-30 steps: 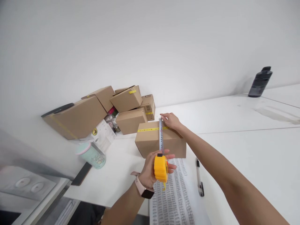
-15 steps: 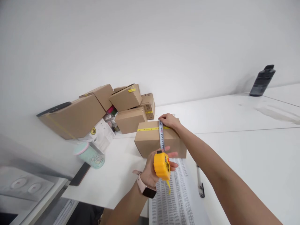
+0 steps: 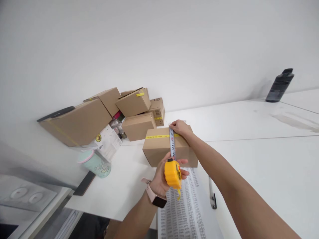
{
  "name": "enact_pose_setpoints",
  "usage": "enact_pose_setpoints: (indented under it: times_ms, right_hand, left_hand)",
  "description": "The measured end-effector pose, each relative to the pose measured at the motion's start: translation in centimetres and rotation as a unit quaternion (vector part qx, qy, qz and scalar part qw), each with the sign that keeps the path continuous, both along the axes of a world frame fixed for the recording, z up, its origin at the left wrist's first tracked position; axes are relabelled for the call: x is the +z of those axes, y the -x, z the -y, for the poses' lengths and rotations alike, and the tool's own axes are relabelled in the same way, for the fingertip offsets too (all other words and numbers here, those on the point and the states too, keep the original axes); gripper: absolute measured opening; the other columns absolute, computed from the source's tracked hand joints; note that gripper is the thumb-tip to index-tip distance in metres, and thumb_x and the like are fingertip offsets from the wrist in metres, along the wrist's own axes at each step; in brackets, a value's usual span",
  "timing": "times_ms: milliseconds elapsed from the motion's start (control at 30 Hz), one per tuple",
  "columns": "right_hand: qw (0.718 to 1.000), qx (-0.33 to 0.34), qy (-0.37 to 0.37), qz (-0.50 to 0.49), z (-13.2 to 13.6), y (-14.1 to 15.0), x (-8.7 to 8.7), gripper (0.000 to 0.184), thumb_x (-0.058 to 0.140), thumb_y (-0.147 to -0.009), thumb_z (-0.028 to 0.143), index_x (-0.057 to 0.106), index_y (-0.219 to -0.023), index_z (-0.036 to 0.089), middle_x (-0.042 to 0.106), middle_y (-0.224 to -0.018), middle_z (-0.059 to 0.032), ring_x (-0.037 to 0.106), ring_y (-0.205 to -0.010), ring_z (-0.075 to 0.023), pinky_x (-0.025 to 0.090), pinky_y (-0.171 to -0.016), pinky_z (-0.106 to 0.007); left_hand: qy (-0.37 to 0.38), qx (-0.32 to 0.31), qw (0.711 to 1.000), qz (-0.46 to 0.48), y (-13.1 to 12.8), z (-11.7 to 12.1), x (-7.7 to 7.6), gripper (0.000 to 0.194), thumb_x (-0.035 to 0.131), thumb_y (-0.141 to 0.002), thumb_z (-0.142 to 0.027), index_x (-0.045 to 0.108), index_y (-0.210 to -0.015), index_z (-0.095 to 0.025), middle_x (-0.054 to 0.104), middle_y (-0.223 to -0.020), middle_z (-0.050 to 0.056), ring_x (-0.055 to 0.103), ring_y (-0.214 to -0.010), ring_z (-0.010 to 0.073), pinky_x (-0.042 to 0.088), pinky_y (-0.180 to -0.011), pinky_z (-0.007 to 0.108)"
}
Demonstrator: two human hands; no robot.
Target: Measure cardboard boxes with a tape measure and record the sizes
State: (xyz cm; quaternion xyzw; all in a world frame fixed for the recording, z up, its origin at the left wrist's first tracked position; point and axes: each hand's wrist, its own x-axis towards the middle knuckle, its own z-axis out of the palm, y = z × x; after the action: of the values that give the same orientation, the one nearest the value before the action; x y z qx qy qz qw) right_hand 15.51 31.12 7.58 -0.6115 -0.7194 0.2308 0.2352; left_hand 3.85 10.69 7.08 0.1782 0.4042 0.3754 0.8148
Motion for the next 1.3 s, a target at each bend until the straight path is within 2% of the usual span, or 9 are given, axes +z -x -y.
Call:
enact_pose_setpoints:
  times_ms: [167,267,367,600,767,867,1000,1167,1300]
  right_hand:
    - [1.0,0.0,0.0,0.003,0.1,0.1,0.0,0.031,0.056,-0.088,0.047,0.078,-0.098,0.028,0.076,-0.1,-0.0032,0.067,-0.086,-0.0232,0.045,-0.076,-0.033]
    - [1.0,-0.001,0.0,0.004,0.3,0.2,0.1,0.031,0.055,-0.089,0.047,0.078,-0.097,0.028,0.077,-0.099,-0.0036,0.067,-0.086,-0.0234,0.044,-0.076,-0.033]
    - [1.0,0.0,0.0,0.004,0.4,0.2,0.2,0.031,0.055,-0.089,0.046,0.078,-0.098,0.027,0.077,-0.099,-0.0041,0.067,-0.086,-0.0236,0.045,-0.076,-0.033]
    - [1.0,-0.003,0.004,0.007,0.4,0.1,0.3,0.032,0.055,-0.089,0.047,0.078,-0.099,0.028,0.076,-0.101,-0.0033,0.067,-0.088,-0.0233,0.044,-0.078,-0.033]
    - [1.0,-0.006,0.005,0.011,0.4,0.2,0.4,0.03,0.055,-0.089,0.045,0.078,-0.099,0.028,0.076,-0.099,-0.0028,0.067,-0.087,-0.0226,0.045,-0.075,-0.032]
    - [1.0,-0.009,0.005,0.014,0.4,0.3,0.4,0.03,0.056,-0.089,0.044,0.078,-0.099,0.028,0.076,-0.099,-0.0026,0.067,-0.086,-0.0224,0.045,-0.075,-0.032]
    - [1.0,-0.01,0.007,0.014,0.4,0.3,0.5,0.03,0.056,-0.089,0.043,0.079,-0.1,0.027,0.076,-0.1,-0.0029,0.067,-0.087,-0.022,0.045,-0.075,-0.031]
    - [1.0,-0.011,0.009,0.013,0.6,0.3,0.7,0.03,0.057,-0.088,0.043,0.078,-0.101,0.027,0.076,-0.101,-0.0034,0.067,-0.087,-0.0217,0.045,-0.074,-0.031]
    - [1.0,-0.011,0.009,0.014,0.8,0.4,0.8,0.03,0.056,-0.089,0.042,0.078,-0.1,0.026,0.077,-0.1,-0.0036,0.067,-0.087,-0.0219,0.045,-0.073,-0.03]
  left_hand:
    - [-0.054,0.06,0.997,0.011,-0.3,0.3,-0.5,0.041,0.06,-0.089,-0.044,0.062,-0.119,-0.017,0.074,-0.084,0.01,0.068,-0.055,0.0201,0.05,-0.056,0.029]
    - [-0.068,0.065,0.995,0.022,-0.3,0.4,-0.9,0.046,0.067,-0.084,-0.045,0.06,-0.12,-0.017,0.073,-0.089,0.01,0.069,-0.057,0.0212,0.05,-0.056,0.029]
    - [-0.069,0.06,0.996,0.021,-0.3,0.4,-1.1,0.049,0.065,-0.085,-0.05,0.06,-0.119,-0.015,0.073,-0.085,0.012,0.069,-0.057,0.0213,0.051,-0.059,0.03]
    - [-0.089,0.093,0.992,0.012,-0.5,0.6,-1.3,0.064,0.066,-0.084,-0.043,0.043,-0.14,-0.023,0.074,-0.089,0.009,0.071,-0.059,0.0226,0.053,-0.061,0.032]
    - [-0.066,0.064,0.995,0.024,-0.3,0.3,-1.9,0.049,0.059,-0.089,-0.044,0.057,-0.128,-0.016,0.074,-0.081,0.01,0.069,-0.054,0.0214,0.051,-0.056,0.03]
    - [-0.057,0.051,0.996,0.038,-0.2,0.3,-2.3,0.051,0.057,-0.091,-0.05,0.059,-0.127,-0.015,0.074,-0.081,0.011,0.069,-0.055,0.0207,0.051,-0.059,0.03]
    - [-0.099,0.101,0.989,0.042,-0.2,0.5,-2.2,0.054,0.061,-0.089,-0.046,0.052,-0.137,-0.022,0.075,-0.089,0.01,0.072,-0.061,0.0227,0.053,-0.06,0.03]
    - [-0.052,0.07,0.996,0.022,-0.5,0.5,-1.5,0.053,0.056,-0.091,-0.044,0.049,-0.136,-0.016,0.073,-0.076,0.01,0.068,-0.052,0.0207,0.051,-0.055,0.029]
    - [-0.114,0.105,0.987,0.033,-0.5,0.7,-1.5,0.07,0.065,-0.085,-0.039,0.033,-0.146,-0.025,0.074,-0.083,0.007,0.072,-0.06,0.023,0.053,-0.057,0.029]
